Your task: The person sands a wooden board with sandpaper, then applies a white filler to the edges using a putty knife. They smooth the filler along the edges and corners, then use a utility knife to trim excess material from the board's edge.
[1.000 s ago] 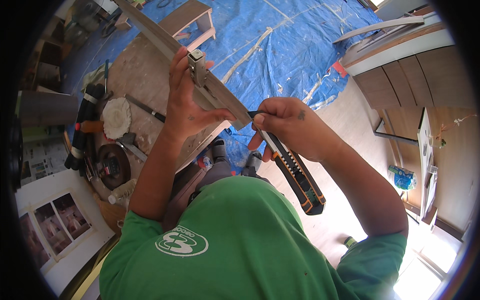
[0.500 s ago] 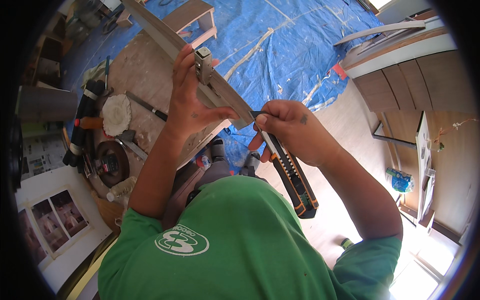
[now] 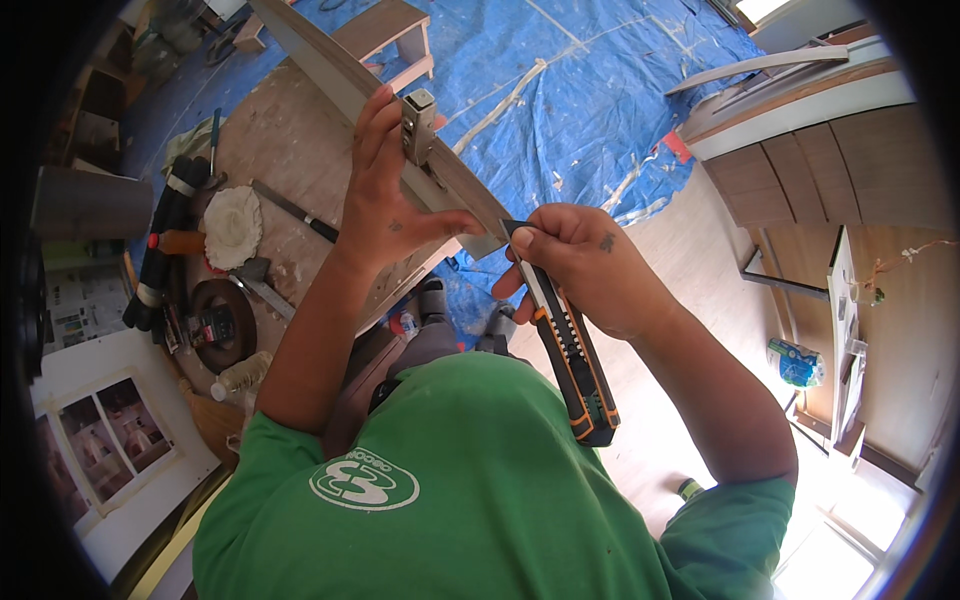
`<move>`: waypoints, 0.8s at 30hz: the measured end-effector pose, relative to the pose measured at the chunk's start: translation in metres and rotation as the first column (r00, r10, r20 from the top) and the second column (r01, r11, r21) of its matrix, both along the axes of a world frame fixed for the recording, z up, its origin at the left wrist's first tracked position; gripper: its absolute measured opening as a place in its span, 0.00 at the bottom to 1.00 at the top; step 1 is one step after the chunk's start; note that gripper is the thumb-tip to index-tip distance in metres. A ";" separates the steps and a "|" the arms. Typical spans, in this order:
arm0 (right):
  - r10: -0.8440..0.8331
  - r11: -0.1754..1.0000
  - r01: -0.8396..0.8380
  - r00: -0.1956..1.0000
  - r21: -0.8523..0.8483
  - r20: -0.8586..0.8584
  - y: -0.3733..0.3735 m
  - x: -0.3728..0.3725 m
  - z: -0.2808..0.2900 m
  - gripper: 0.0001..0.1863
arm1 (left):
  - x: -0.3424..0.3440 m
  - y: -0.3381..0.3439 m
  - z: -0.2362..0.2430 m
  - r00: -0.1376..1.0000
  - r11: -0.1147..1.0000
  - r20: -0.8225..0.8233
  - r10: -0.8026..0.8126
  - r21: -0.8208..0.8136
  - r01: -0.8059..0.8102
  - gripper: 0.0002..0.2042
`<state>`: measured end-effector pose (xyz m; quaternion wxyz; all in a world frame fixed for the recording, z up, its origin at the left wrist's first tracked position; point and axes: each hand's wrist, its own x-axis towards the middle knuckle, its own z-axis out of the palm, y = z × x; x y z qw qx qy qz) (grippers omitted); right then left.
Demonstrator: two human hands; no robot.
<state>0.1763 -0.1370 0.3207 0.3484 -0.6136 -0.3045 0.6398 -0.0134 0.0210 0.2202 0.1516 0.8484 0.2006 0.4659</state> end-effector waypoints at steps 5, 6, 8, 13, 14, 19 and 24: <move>-0.046 0.999 0.046 0.999 -0.019 -0.004 -0.003 0.005 0.001 0.13 | 0.002 0.001 0.000 1.000 1.000 -0.010 0.001 0.003 -0.001 0.52; -0.054 0.998 0.055 0.998 -0.019 0.007 -0.003 0.007 0.000 0.13 | 0.002 0.001 0.000 1.000 1.000 -0.017 0.003 0.001 -0.003 0.52; -0.050 0.999 0.051 0.999 -0.017 0.007 -0.005 0.007 0.000 0.13 | 0.002 0.001 0.000 1.000 1.000 -0.030 0.003 0.002 -0.003 0.52; -0.055 0.998 0.054 0.997 0.006 0.053 -0.005 0.006 0.003 0.13 | 0.004 0.002 -0.002 0.999 1.000 -0.039 0.004 0.013 -0.003 0.53; -0.062 0.998 0.061 0.997 0.013 0.055 -0.004 0.006 0.003 0.13 | 0.005 0.002 -0.002 0.999 1.000 -0.038 0.004 0.011 -0.003 0.53; -0.088 0.996 0.088 0.992 0.008 0.087 -0.004 0.009 0.006 0.12 | 0.004 0.002 -0.002 1.000 1.000 -0.017 -0.008 -0.001 0.008 0.53; -0.056 0.998 0.059 0.989 -0.022 0.136 -0.006 0.010 0.011 0.12 | 0.002 0.002 -0.004 1.000 1.000 -0.015 -0.015 0.003 0.015 0.54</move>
